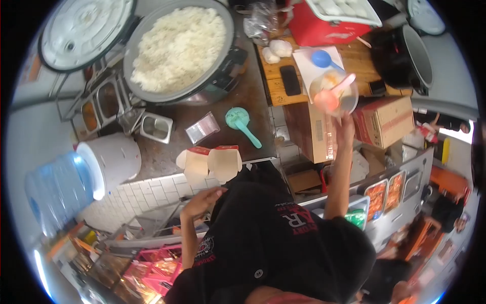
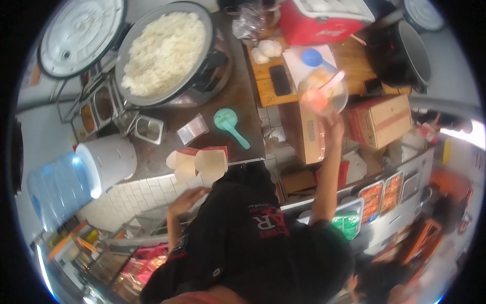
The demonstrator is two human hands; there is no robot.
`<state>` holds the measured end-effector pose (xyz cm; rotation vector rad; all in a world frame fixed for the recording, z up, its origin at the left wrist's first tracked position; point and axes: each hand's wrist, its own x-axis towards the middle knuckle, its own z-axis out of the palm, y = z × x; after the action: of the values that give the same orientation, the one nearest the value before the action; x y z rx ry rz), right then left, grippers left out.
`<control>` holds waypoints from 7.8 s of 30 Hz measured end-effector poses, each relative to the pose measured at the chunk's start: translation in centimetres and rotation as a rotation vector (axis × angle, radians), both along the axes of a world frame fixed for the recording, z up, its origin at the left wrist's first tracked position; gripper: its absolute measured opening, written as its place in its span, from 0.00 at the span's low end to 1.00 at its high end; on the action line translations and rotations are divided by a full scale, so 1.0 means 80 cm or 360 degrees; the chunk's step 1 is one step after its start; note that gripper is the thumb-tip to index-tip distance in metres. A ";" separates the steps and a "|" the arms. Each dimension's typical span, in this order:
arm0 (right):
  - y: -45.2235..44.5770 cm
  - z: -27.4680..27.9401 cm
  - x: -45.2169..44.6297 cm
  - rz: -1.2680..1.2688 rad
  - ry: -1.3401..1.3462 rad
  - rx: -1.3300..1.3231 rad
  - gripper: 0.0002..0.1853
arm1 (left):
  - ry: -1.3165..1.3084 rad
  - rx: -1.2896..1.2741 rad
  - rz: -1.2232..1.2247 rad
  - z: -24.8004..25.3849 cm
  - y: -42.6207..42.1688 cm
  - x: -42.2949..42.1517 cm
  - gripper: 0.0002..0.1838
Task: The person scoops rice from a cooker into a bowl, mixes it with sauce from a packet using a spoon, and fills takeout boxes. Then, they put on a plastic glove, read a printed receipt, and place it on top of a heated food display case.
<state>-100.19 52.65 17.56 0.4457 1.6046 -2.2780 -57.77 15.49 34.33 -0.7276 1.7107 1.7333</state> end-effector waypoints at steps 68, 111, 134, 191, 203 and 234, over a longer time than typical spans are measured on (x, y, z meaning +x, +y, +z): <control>-0.334 -0.086 0.474 0.1330 -0.0075 0.0401 0.14 | 0.0266 -0.1097 0.0237 0.091 -0.224 0.241 0.13; -0.238 -0.077 0.032 0.0668 0.1417 0.1107 0.11 | 0.0107 -0.1440 -0.0141 -0.143 0.078 -0.192 0.30; -0.096 -0.174 -0.274 0.0735 0.1013 0.2220 0.14 | -0.0029 -0.1618 0.0237 -0.160 0.071 -0.211 0.28; -0.568 0.359 0.006 0.1694 0.2837 0.2382 0.15 | 0.1128 0.0737 0.1949 -0.052 -0.167 -0.159 0.30; -0.593 0.297 0.045 0.2380 0.2794 0.2223 0.18 | 0.1246 0.0712 0.2009 -0.058 -0.159 -0.173 0.19; -0.566 0.352 0.014 0.1707 0.2684 0.1935 0.16 | 0.1167 0.0850 0.1970 -0.064 -0.162 -0.161 0.24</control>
<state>-99.07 7.34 45.69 -2.0394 2.5034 -0.2558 -70.63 2.50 29.25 -1.0588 0.9836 3.4598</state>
